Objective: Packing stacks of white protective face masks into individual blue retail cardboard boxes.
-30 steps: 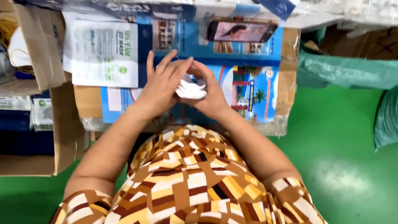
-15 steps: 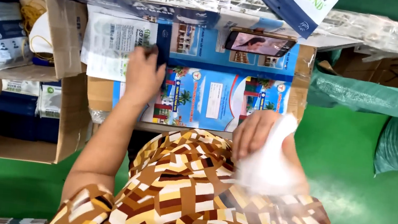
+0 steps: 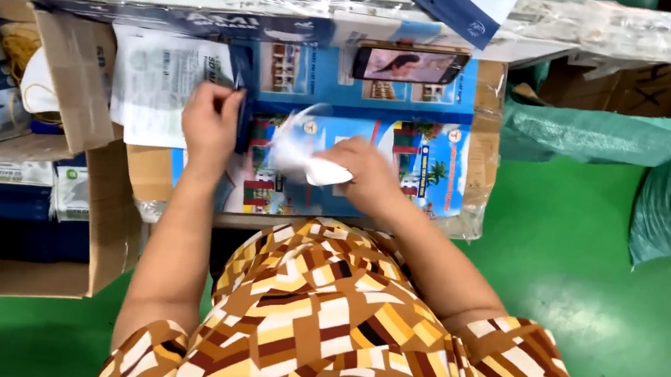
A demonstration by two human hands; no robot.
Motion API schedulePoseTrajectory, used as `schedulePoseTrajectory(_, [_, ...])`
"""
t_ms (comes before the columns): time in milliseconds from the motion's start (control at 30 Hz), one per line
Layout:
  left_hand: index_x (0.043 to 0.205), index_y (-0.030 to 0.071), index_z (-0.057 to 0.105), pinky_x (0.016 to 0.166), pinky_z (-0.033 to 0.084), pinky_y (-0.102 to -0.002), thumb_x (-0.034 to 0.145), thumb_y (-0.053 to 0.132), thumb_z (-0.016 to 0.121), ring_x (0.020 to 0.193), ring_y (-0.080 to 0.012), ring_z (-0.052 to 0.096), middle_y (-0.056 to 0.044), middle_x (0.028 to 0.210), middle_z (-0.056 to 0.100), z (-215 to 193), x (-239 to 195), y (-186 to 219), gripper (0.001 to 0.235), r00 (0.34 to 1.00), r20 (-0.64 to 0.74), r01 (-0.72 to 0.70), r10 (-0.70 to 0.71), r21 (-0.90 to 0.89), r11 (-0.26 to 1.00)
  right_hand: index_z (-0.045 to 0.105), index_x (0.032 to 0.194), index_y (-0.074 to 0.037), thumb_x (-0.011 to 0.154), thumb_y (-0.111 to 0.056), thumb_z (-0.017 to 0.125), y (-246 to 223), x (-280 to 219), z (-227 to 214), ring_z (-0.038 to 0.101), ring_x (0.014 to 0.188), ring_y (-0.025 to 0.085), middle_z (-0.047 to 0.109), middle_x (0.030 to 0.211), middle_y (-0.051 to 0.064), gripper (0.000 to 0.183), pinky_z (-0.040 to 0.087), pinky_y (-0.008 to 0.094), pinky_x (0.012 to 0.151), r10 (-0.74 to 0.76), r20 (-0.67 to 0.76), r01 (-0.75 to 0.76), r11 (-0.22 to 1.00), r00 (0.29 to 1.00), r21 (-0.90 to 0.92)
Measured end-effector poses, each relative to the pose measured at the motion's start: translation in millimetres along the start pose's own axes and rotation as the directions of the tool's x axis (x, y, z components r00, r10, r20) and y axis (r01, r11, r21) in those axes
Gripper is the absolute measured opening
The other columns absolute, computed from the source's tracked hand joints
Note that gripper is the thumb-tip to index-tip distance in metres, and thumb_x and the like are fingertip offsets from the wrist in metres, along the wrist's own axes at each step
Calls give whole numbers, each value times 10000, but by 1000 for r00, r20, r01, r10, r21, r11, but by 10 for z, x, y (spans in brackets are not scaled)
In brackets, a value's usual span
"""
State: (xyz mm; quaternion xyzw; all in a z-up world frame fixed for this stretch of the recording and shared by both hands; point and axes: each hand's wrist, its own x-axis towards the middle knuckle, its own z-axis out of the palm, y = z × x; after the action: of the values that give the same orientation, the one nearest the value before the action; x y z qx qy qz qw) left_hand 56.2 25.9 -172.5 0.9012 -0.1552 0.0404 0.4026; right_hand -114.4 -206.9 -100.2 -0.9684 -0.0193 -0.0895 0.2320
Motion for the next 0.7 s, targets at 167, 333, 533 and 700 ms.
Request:
schedulePoseTrajectory(167, [1040,32,678,818,535,-440,935,107,691,903,-365,642,-174,982,653,-80,-416,359,130,909,17,-378,416,-388,841,590,1324,-230,741,-192,850,-311,181,30,623,1146,153,660,1264,-56,639,499,287,1001,172,322,-345,126,931,930])
schedulePoseTrajectory(333, [886,38,654,630,498,-412,862,93,816,693,-332,603,-137,780,597,-347,-305,949,172,857,-20,-502,516,-268,823,780,1033,-108,856,-225,864,99,277,404,702,928,232,758,972,55,228,562,360,823,366,140,-371,701,920,609])
schedulePoseTrajectory(533, [908,42,655,642,524,-347,908,53,791,700,-251,639,-114,851,633,-140,-416,912,137,938,252,-97,240,-473,876,698,1108,-109,895,-178,785,-4,180,294,649,928,88,704,1021,31,240,558,323,803,372,112,-317,553,921,770])
schedulePoseTrajectory(700, [1076,33,650,860,561,-304,925,69,727,944,-188,662,-75,1025,662,-441,-148,1243,173,946,302,114,120,-654,747,732,1119,-82,939,-140,703,2,-4,358,639,699,185,709,850,97,191,537,366,649,389,560,-681,380,731,625])
